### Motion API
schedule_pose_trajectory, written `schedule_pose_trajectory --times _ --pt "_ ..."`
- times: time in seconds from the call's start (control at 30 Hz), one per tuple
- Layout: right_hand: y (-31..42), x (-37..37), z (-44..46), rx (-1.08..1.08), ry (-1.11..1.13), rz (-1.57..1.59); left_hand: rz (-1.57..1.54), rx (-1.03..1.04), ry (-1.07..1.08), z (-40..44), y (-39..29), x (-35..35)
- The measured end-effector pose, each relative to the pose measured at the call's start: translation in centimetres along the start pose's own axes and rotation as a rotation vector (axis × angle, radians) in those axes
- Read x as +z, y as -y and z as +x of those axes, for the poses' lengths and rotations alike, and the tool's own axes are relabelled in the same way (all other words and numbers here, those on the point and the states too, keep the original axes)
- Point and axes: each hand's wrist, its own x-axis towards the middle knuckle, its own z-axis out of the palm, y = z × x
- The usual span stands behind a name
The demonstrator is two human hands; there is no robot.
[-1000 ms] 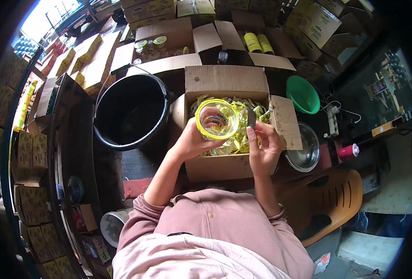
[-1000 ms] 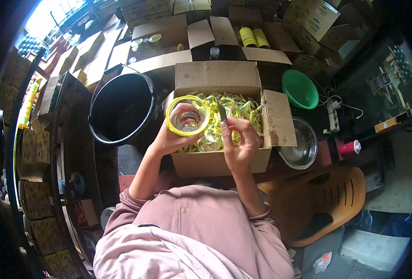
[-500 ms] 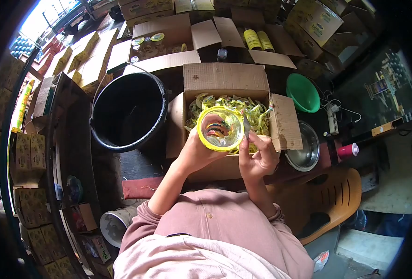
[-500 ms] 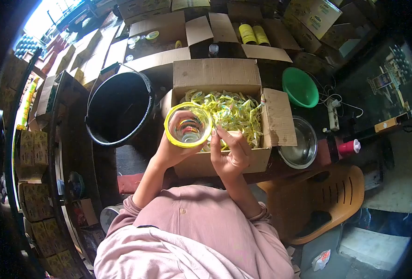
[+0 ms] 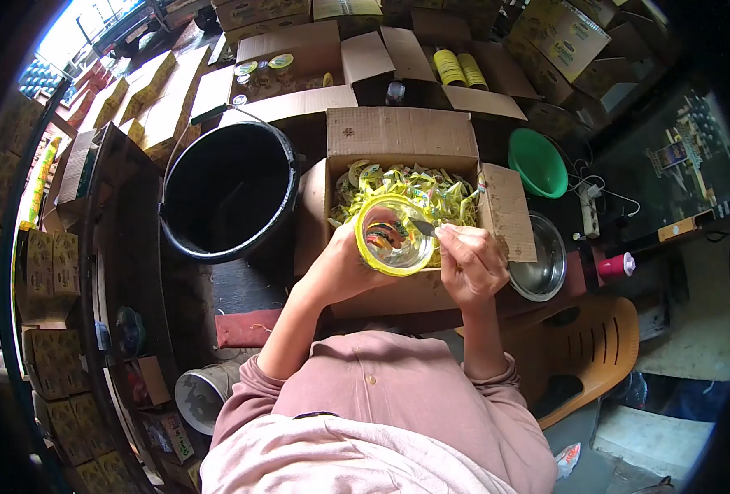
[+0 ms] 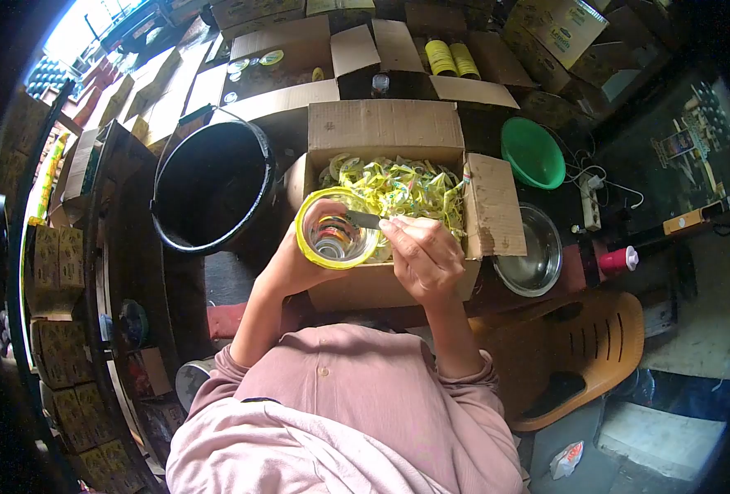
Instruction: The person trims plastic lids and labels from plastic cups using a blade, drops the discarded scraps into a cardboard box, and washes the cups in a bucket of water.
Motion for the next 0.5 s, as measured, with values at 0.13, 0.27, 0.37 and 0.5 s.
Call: schedule_pose_trajectory --times 0.13,0.27,0.37,0.5 --pt "0.18 -0.26 0.29 -0.049 0.012 -0.023 0.061 0.073 0.035 0.03 0.25 0.15" --pt "0.18 -0.1 0.68 -0.022 -0.002 0.051 0.048 0.079 0.067 -0.09 0.04 -0.11" --pt "0.27 0.02 0.69 -0.01 -0.012 0.046 0.018 0.066 0.108 -0.02 0.27 -0.31" --pt "0.33 0.61 0.64 0.014 -0.048 0.005 -0.024 0.071 0.12 0.52 0.59 -0.24"
